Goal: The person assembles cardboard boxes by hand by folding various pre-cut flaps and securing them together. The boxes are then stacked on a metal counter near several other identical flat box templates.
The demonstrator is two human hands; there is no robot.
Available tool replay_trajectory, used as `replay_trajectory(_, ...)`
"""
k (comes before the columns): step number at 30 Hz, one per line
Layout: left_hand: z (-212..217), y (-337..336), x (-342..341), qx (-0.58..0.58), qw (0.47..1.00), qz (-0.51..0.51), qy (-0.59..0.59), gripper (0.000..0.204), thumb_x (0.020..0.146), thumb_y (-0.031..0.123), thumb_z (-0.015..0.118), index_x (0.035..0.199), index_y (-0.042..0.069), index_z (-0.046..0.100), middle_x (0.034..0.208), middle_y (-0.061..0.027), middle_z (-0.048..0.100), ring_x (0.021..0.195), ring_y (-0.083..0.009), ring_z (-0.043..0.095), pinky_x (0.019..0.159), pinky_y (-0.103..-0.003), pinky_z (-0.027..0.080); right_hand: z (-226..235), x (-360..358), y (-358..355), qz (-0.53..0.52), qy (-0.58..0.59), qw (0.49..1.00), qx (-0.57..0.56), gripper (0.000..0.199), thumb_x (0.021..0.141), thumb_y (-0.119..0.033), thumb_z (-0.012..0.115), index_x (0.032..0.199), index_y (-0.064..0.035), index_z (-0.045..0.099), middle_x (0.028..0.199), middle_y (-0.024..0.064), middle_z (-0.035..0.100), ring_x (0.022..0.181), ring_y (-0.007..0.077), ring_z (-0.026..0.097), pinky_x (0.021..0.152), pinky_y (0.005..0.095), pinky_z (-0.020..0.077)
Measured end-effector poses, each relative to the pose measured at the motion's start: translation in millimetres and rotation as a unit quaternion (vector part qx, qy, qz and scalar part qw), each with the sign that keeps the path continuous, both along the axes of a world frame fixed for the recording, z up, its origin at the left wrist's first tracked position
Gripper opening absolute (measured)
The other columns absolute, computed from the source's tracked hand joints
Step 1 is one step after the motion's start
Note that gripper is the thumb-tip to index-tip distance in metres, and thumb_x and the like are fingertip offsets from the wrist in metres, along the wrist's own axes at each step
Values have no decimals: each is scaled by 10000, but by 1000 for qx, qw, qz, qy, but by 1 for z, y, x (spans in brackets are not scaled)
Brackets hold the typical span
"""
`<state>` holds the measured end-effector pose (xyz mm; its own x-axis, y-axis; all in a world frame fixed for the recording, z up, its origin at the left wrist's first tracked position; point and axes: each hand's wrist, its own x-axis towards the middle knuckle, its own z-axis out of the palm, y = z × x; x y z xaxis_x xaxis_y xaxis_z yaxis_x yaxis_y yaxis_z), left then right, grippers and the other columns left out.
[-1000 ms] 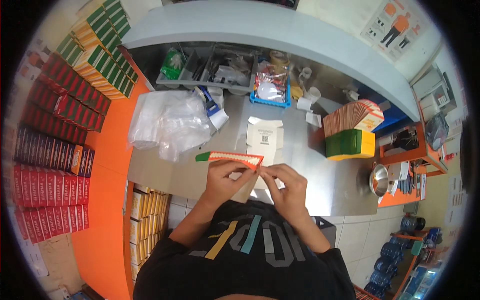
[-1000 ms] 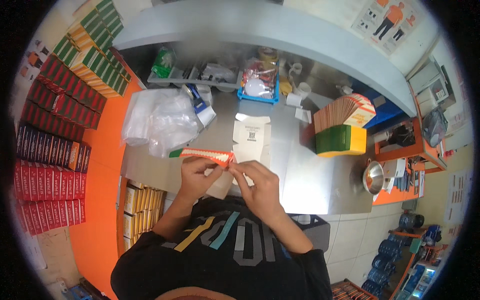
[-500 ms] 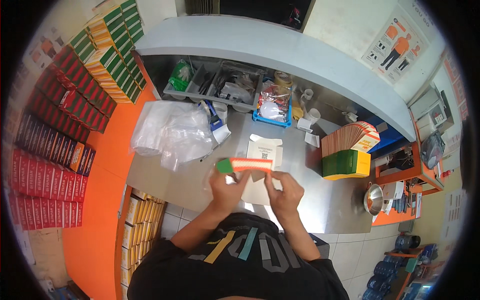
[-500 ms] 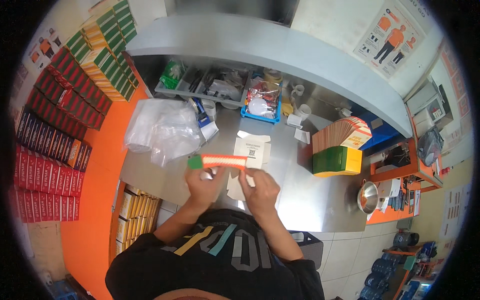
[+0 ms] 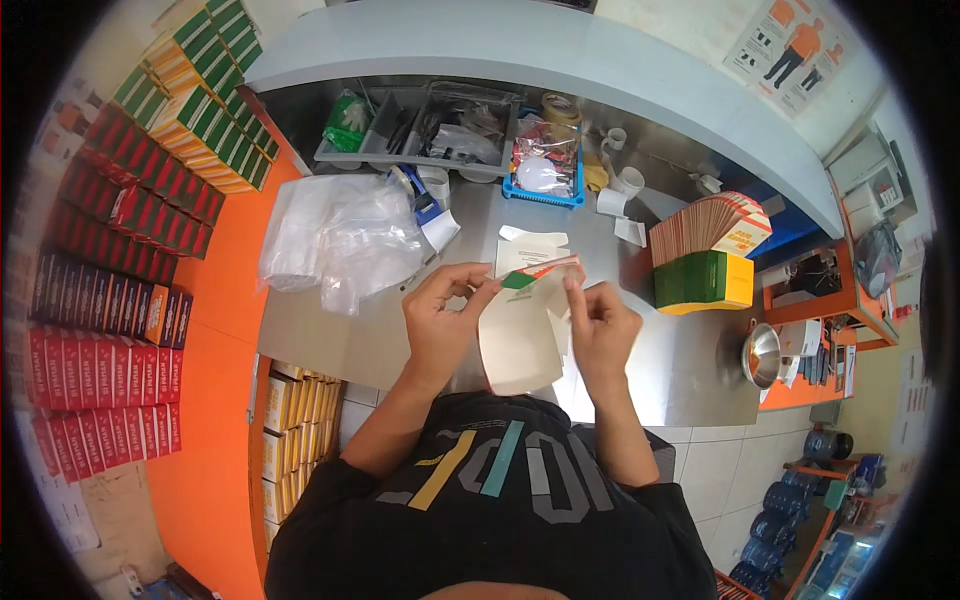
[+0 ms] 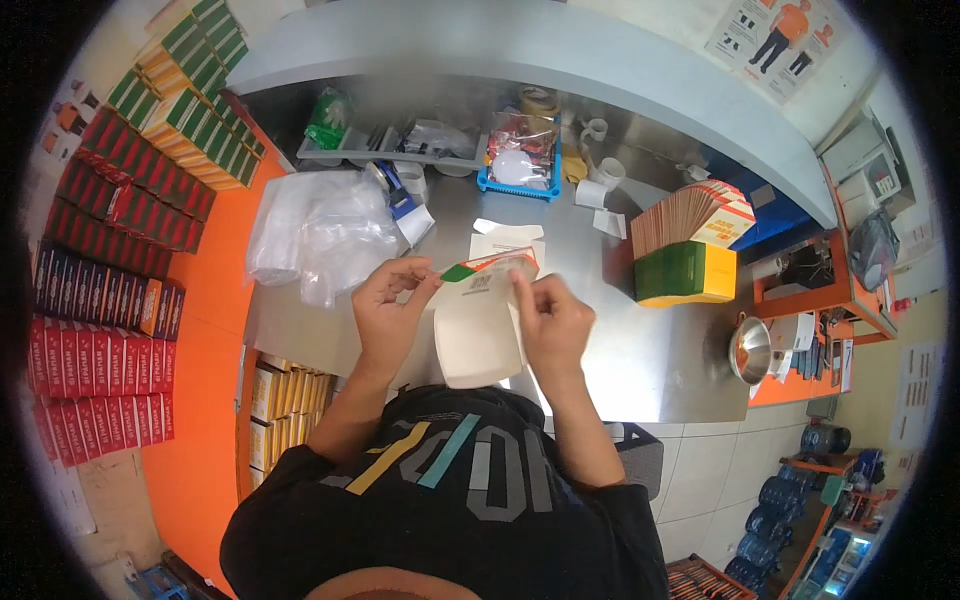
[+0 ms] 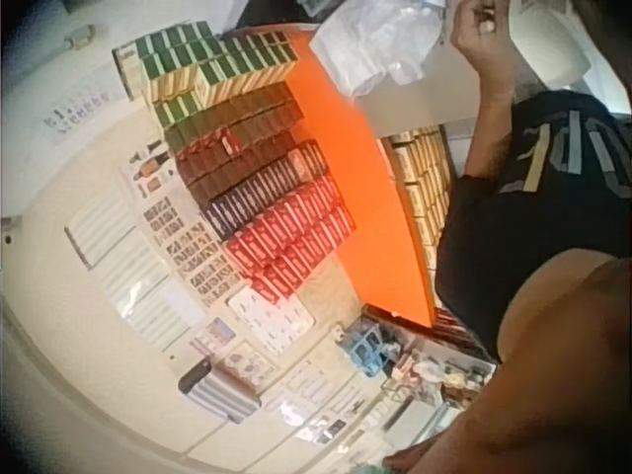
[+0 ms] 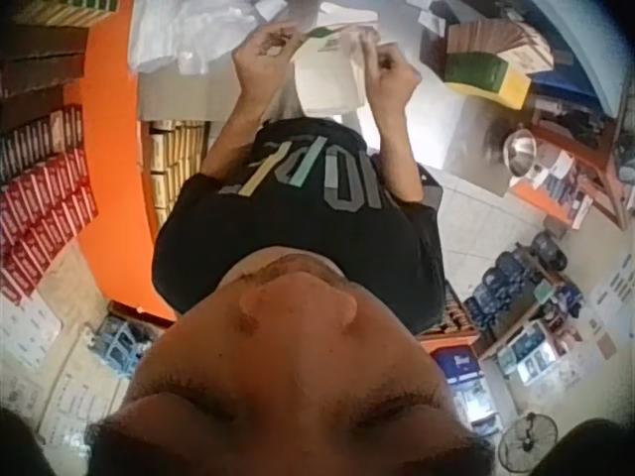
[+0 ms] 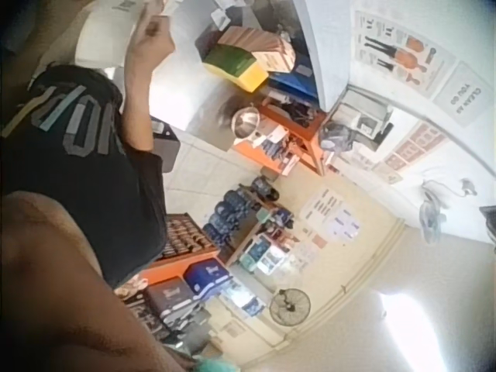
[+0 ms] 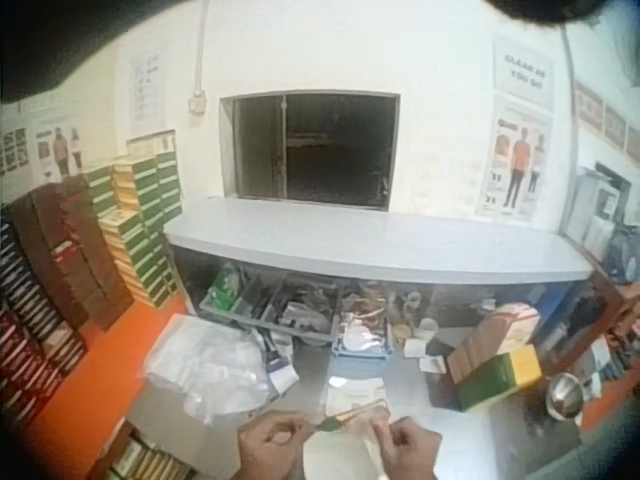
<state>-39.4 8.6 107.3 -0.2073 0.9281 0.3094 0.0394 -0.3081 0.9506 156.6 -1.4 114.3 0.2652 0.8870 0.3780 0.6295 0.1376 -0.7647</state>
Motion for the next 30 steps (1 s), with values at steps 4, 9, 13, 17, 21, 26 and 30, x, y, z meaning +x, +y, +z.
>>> replay_trajectory(4,4,-4,6,1,998,-14,60,148,829,-8,768,975,-6,744,915,-93,735,735,-124,685,635,-251,545,17,-18,-7,200,384,880,-195,297,996,-294,645,980,1,679,811,85,712,664,124,669,557,223,494)
replay_trajectory(9,-1,-9,-2,-58,992,-106,20,217,843,-38,760,1054,-48,707,950,-86,714,789,-97,660,686,-217,537,0,-15,3,207,424,844,-253,280,961,-223,686,1112,11,656,911,98,729,754,131,701,635,243,543)
replay_trajectory(13,-2,-11,-7,-115,986,-112,-35,215,852,-28,757,1061,-41,711,965,-87,714,775,-95,655,680,-215,532,-17,-19,1,203,318,909,-177,168,910,-84,709,1036,27,699,938,123,736,768,176,719,677,291,558)
replay_trajectory(17,-9,-9,-6,-123,988,-85,-37,187,880,25,748,1055,-36,723,998,-96,733,786,-101,678,689,-228,560,-1,-32,-5,211,-10,976,61,190,870,-44,730,1042,38,715,927,160,734,808,295,722,730,343,560)
replay_trajectory(21,-9,-11,0,-75,993,-75,-48,188,878,14,750,1061,-25,731,986,-96,730,792,-97,672,663,-220,536,-2,-31,-4,214,189,957,-53,178,879,-66,753,1026,29,718,966,121,746,850,175,722,760,283,557)
replay_trajectory(26,-6,-10,2,-50,992,-98,-69,192,872,3,753,1062,-19,735,1009,-106,726,838,-109,674,713,-230,542,-8,-21,1,257,388,874,-136,123,902,-39,739,1004,19,702,942,58,722,865,104,677,783,250,546)
replay_trajectory(30,-8,-11,4,-14,990,-121,-66,214,871,0,752,1083,-21,729,1069,-128,713,912,-135,675,766,-244,559,-14,-19,1,278,412,861,-111,106,899,-21,734,990,19,698,1005,77,722,918,115,678,825,249,534)
